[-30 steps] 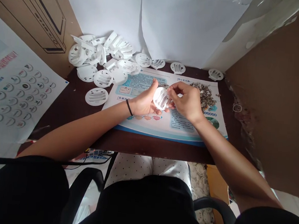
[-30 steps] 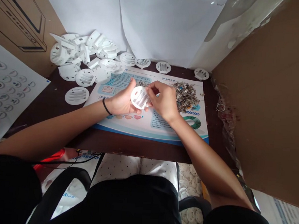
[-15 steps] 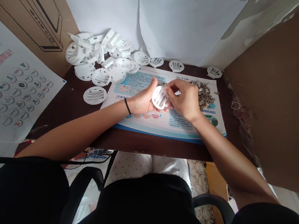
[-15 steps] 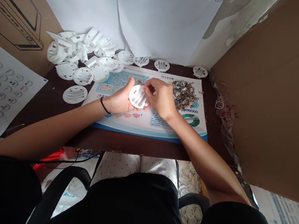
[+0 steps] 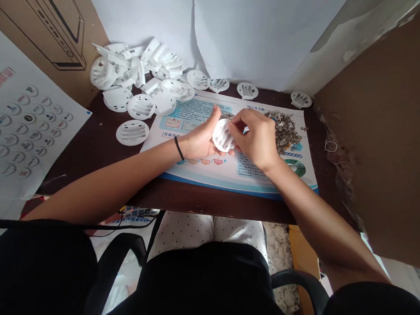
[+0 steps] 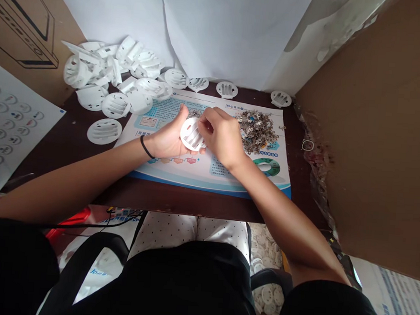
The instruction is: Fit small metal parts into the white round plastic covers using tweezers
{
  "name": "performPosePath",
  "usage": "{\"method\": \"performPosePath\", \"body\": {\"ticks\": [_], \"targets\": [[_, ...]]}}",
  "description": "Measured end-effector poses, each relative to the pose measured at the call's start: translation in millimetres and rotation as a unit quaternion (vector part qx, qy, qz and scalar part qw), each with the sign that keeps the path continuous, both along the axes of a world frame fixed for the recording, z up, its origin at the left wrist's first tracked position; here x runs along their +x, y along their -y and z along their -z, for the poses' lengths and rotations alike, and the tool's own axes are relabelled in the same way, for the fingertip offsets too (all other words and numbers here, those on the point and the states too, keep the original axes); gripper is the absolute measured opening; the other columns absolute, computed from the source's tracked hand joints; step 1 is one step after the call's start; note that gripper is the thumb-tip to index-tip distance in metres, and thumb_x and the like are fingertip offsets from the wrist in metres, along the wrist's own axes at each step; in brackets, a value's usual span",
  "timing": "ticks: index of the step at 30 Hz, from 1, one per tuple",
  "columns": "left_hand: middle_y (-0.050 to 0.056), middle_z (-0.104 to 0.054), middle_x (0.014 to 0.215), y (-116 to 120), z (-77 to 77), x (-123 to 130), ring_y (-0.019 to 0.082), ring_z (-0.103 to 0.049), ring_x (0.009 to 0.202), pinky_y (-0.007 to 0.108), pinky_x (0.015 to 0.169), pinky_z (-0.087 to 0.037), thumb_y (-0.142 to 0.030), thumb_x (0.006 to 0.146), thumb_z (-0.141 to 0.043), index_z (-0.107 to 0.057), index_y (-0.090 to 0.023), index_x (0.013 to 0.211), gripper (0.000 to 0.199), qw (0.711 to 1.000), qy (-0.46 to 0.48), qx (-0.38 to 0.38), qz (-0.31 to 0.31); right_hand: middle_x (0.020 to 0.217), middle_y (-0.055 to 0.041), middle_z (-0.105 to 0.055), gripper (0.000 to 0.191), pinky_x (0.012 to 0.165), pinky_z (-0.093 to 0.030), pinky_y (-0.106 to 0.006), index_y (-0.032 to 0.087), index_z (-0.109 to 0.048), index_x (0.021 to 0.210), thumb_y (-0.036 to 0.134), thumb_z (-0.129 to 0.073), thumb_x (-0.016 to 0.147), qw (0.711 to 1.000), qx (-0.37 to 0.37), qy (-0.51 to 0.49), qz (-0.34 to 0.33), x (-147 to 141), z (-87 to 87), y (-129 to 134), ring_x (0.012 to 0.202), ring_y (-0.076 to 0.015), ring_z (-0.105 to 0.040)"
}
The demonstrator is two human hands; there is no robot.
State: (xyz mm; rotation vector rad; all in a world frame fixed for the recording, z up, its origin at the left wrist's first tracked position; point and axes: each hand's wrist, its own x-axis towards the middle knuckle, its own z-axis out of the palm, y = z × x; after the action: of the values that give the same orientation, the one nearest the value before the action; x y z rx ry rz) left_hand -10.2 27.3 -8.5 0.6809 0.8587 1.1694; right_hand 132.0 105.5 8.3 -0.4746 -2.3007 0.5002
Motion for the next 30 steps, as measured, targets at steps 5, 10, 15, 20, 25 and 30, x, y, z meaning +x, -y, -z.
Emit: {"method": "performPosePath", "body": {"ticks": [5, 10, 15, 20, 25, 30], "targets": [[0.004, -0.063, 0.067, -1, -1.3, 0, 0.017, -0.066, 0.060, 0.024, 0.048, -0.042, -0.084, 0.091, -0.012, -0.060, -0.019, 0.098, 0.081, 1.000, -0.006, -0.004, -0.001, 0.086, -0.0066, -0.067, 0.014, 0.070, -0.046, -0.033, 0.019, -0.066, 0.086, 0.017, -0.053, 0.091, 1.000, 0.019, 0.016, 0.017, 1, 1.5, 0, 0.074, -0.0164, -0.059], [0.005, -0.060, 0.065, -1, -8.6, 5, 0.019, -0.063, 0.058, 0.027, 0.047, -0.039, -0.082, 0.093, -0.012, -0.060, -0.019, 0.092, 0.079, 0.999, -0.015, -0.027, -0.027, 0.089, -0.0086, -0.068, 0.023, 0.072, -0.048, -0.035, 0.020, -0.070, 0.089, 0.024, -0.049, 0.096, 0.997, 0.050, 0.053, 0.019, 3, 2.9, -1, 0.079, -0.0188, -0.061], [0.005, -0.056, 0.065, 5, -21.1, 10, 0.017, -0.060, 0.054, 0.027, 0.046, -0.037, -0.072, 0.097, 0.001, -0.054, -0.018, 0.081, 0.078, 0.995, -0.038, -0.065, -0.059, 0.092, -0.0100, -0.070, 0.025, 0.069, -0.046, -0.034, 0.019, -0.070, 0.091, 0.022, -0.046, 0.097, 0.992, 0.102, 0.076, 0.013, 4, 4.4, 0, 0.079, -0.0189, -0.060], [0.004, -0.058, 0.066, 6, -21.1, 10, 0.015, -0.062, 0.058, 0.024, 0.049, -0.040, -0.069, 0.099, -0.001, -0.054, -0.019, 0.084, 0.075, 0.995, -0.008, -0.069, -0.071, 0.096, -0.0095, -0.069, 0.022, 0.064, -0.043, -0.032, 0.019, -0.069, 0.096, 0.022, -0.047, 0.097, 0.989, 0.110, 0.104, -0.003, 5, 2.9, 1, 0.076, -0.0173, -0.058], [0.004, -0.061, 0.069, 3, -12.0, 5, 0.016, -0.064, 0.063, 0.027, 0.057, -0.048, -0.072, 0.098, -0.006, -0.056, -0.019, 0.090, 0.073, 0.995, 0.016, -0.055, -0.081, 0.101, -0.0088, -0.068, 0.021, 0.066, -0.044, -0.032, 0.021, -0.068, 0.094, 0.023, -0.047, 0.098, 0.993, 0.069, 0.093, -0.013, 4, 1.7, 2, 0.079, -0.0172, -0.059], [0.005, -0.066, 0.074, 1, -2.8, 1, 0.018, -0.067, 0.069, 0.028, 0.060, -0.049, -0.078, 0.096, -0.020, -0.061, -0.020, 0.102, 0.070, 0.999, 0.021, -0.012, -0.040, 0.098, -0.0079, -0.067, 0.019, 0.075, -0.050, -0.035, 0.022, -0.069, 0.095, 0.022, -0.050, 0.095, 1.000, 0.014, 0.024, -0.010, 3, -0.4, 0, 0.079, -0.0169, -0.060]]}}
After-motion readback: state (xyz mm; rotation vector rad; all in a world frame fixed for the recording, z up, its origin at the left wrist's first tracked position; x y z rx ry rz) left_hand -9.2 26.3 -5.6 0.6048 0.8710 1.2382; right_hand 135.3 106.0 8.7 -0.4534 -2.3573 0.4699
